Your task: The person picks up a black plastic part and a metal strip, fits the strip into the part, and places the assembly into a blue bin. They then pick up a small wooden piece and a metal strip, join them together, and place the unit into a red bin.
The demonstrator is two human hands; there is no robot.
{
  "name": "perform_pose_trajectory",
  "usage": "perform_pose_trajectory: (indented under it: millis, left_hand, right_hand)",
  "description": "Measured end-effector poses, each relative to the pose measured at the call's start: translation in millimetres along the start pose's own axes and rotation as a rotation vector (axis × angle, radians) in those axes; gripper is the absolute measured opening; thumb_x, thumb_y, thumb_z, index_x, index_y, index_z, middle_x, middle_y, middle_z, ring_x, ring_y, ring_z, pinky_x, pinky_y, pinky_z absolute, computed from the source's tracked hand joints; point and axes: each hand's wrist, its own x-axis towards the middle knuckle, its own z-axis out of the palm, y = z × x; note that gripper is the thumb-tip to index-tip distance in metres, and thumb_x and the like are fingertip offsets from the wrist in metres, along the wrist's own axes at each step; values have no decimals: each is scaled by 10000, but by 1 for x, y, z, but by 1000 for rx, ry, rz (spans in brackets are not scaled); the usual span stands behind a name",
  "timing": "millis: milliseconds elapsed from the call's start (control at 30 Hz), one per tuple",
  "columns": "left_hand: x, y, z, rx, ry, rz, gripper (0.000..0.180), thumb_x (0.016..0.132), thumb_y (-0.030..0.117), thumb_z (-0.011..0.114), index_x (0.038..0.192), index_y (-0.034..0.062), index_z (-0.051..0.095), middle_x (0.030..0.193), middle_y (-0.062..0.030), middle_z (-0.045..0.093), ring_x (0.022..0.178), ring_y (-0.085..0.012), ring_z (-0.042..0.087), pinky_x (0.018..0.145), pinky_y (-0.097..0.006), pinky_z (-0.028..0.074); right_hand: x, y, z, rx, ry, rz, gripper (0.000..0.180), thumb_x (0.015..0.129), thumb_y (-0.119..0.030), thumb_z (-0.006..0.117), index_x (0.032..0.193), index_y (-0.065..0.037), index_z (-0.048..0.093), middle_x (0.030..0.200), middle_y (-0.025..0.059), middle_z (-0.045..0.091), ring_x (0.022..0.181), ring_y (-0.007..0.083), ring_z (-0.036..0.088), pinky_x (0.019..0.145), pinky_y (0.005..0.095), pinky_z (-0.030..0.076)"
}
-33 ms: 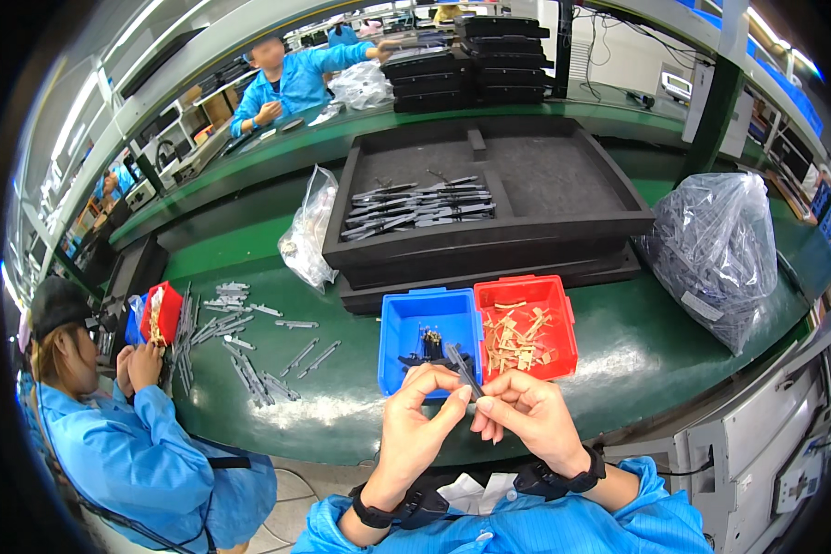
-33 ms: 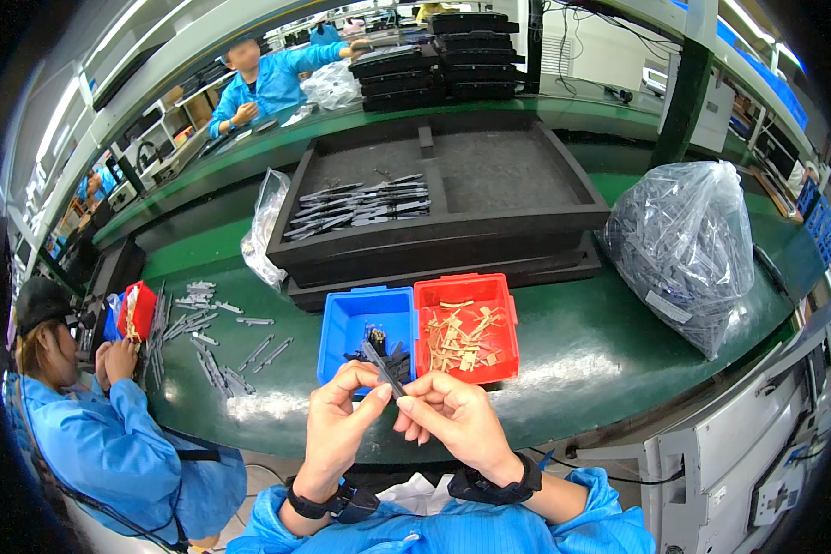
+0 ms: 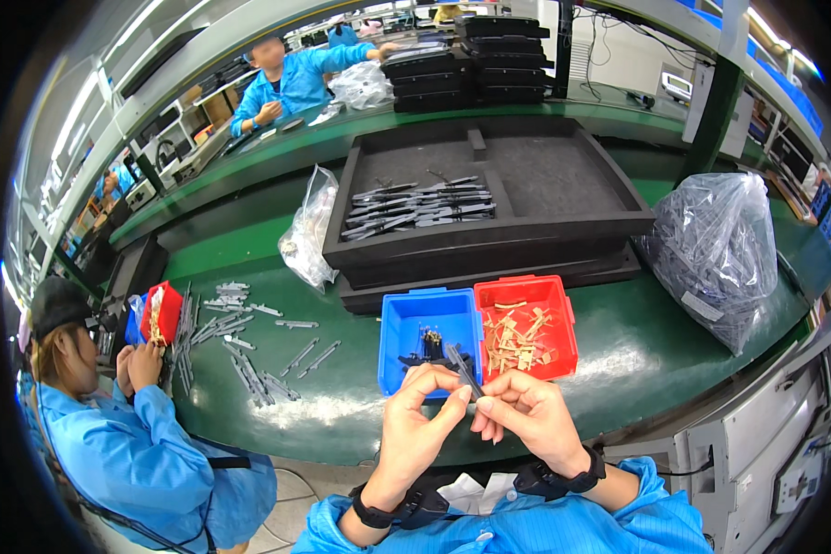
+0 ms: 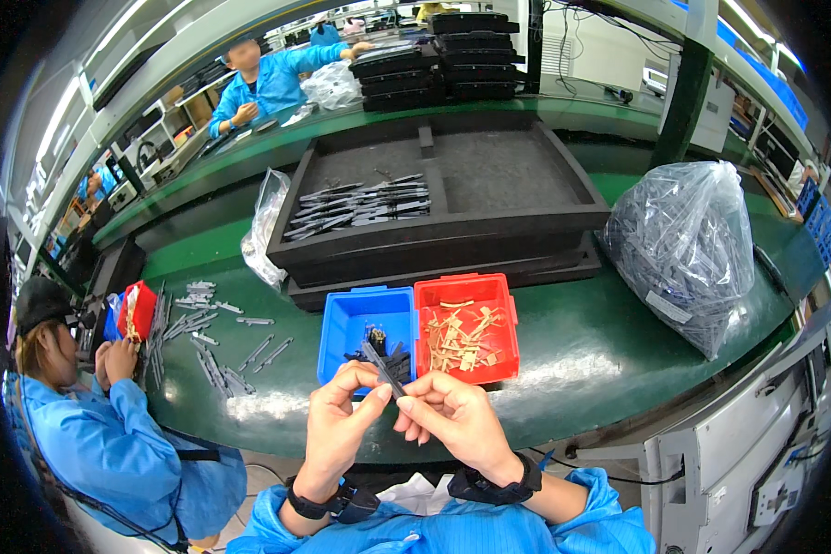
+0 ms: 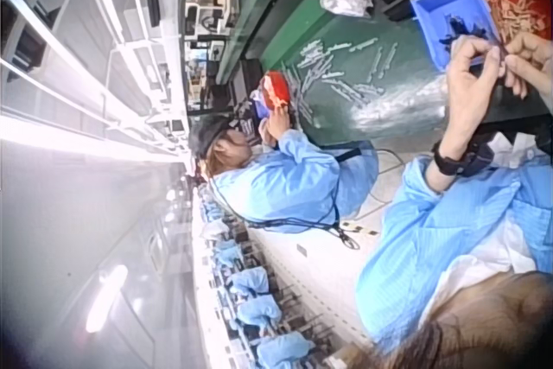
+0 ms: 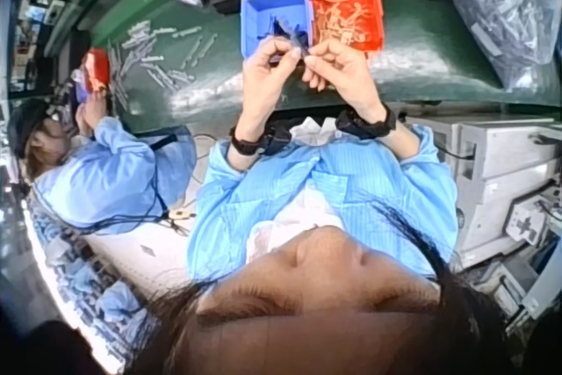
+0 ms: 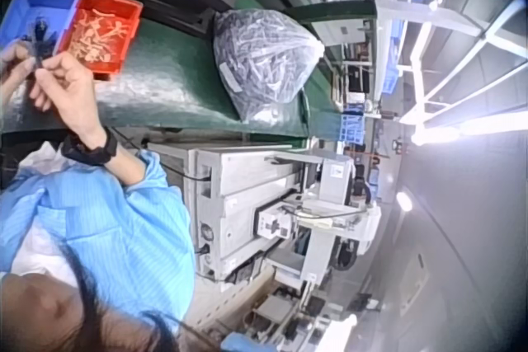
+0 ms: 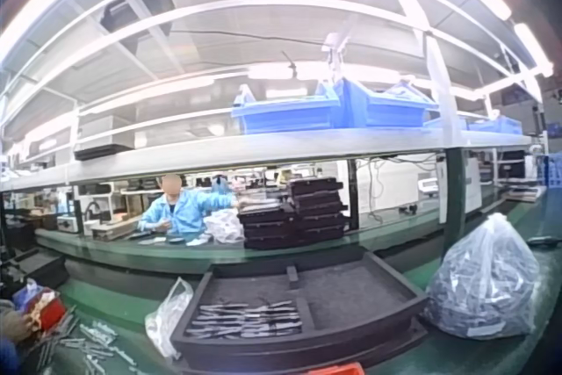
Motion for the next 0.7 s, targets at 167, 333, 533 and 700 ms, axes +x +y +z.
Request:
perform_pose_trajectory:
  millis: [167,333,533,700]
  left_hand:
    - [0,1,0,60,12,34,57,776,-12,634,789,-2,579,850,-43,576,867,-125,493,799,-259,374]
    - [-1,0,0,105,30,44,82,767,59,648,792,4,592,831,-66,591,860,-186,523,796,-290,398]
    - [-1,-1,0,129,32,50,81,772,61,643,789,2,591,821,-63,590,851,-186,523,789,-291,399]
    - [0,0,0,157,33,42,85,774,67,646,787,3,592,815,-62,590,847,-186,523,789,-292,400]
  right_hand:
    - [1,2,0,-10,2,0,145,907,-122,553,953,15,560,747,59,632,623,73,578,549,191,457]
    - [0,2,0,-19,10,4,146,905,-123,556,950,16,559,737,63,634,613,75,581,537,190,457]
    - [1,0,0,-42,19,46,124,904,-95,541,942,23,540,724,101,632,594,109,593,521,209,466]
    - [1,0,0,-52,26,45,123,902,-98,547,932,21,550,717,94,633,589,103,592,518,205,462]
